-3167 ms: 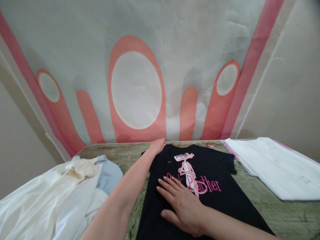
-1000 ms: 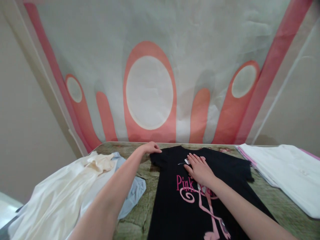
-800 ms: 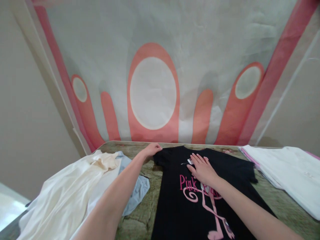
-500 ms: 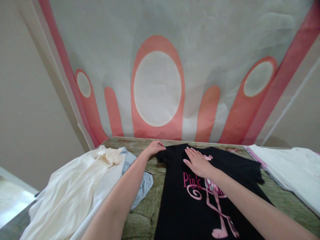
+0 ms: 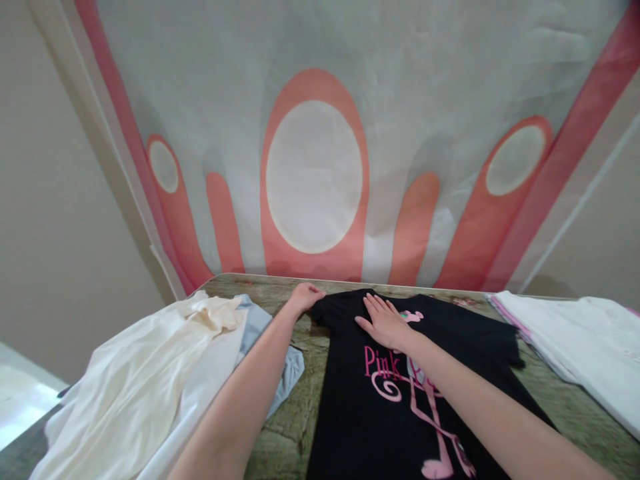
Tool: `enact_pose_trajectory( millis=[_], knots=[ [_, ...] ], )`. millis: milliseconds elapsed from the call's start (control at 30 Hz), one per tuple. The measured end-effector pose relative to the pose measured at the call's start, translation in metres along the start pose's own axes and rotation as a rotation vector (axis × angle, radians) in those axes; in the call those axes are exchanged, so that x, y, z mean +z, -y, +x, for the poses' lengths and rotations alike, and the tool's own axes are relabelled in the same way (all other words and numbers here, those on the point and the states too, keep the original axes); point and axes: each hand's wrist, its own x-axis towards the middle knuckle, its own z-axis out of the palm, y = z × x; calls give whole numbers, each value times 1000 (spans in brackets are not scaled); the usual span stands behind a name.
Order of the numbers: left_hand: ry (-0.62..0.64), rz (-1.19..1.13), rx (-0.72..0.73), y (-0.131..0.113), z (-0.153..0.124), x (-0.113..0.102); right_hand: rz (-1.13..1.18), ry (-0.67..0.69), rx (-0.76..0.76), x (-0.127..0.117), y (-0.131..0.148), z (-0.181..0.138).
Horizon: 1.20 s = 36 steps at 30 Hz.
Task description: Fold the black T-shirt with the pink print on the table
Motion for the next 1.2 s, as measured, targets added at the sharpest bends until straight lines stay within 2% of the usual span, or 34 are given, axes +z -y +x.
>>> enact_pose_trajectory(
  millis=[167,467,633,767,833,1033,1200],
  knots=[
    [47,47,4,1,-3,-2,28,-12,-50,3,15,12],
    [-82,309,21,-12,-7,-10,22,-57,-42,9,16,14],
    [-28,430,-86,-16,-18,-22,49,-78,-100,-1,35,-11],
    [130,447,-128,-16,-20,-25,83,-33,-134,-3,58,-41],
    [166,461,-132,-17,-19,-24,88,-13,-131,-2,67,-51],
    [126,479,-81,-14,-15,-20,91,-2,-138,2,72,-59],
    [90,498,-10,-13,-11,-22,155,56,-151,-10,62,-58]
  ],
)
